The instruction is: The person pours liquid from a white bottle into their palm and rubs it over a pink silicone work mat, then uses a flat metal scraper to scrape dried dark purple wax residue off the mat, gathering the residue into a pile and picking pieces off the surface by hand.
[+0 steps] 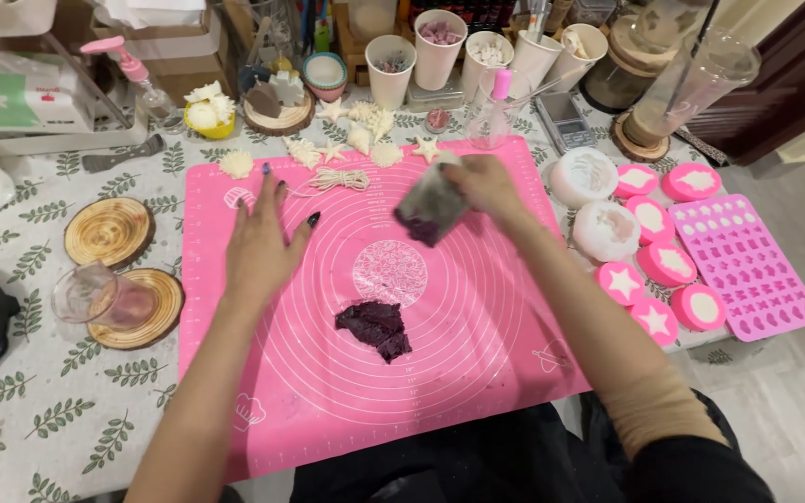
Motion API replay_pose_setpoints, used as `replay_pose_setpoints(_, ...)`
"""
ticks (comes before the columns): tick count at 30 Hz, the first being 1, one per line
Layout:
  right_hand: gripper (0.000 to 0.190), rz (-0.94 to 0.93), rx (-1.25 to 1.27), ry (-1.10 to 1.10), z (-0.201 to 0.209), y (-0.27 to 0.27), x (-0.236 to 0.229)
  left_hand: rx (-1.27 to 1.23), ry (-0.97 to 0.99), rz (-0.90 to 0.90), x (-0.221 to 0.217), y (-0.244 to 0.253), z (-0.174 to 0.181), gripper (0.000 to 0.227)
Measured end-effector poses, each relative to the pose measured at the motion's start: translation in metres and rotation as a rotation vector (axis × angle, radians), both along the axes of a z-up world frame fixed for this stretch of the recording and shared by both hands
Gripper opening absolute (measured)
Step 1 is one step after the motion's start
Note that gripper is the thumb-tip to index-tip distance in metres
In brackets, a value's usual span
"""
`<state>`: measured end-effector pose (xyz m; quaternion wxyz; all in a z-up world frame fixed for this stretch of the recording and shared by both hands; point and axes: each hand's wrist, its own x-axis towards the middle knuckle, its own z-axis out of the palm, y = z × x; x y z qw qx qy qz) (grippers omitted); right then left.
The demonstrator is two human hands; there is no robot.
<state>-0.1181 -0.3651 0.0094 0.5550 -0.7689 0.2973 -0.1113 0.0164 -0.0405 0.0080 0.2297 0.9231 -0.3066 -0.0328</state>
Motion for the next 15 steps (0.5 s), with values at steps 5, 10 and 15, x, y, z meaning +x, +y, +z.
replay_pose_setpoints(5, 0.036, 0.273, -0.224, -0.011, -0.021, 0.038, 0.053, -0.205, -0.077, -0.11, 0.018, 0.003, -0.026, 0.092)
replay_pose_setpoints(10, 0.034, 0.359, -0.25, -0.025, -0.001, 0.053, 0.083, -0.076, -0.023, 0.025, 0.012, -0.007, -0.006, 0.097)
replay_pose_setpoints(15, 0.033, 0.707, -0.194, -0.02, -0.011, 0.076, 0.086, -0.091, -0.028, 0.053, 0.017, -0.005, -0.013, 0.107)
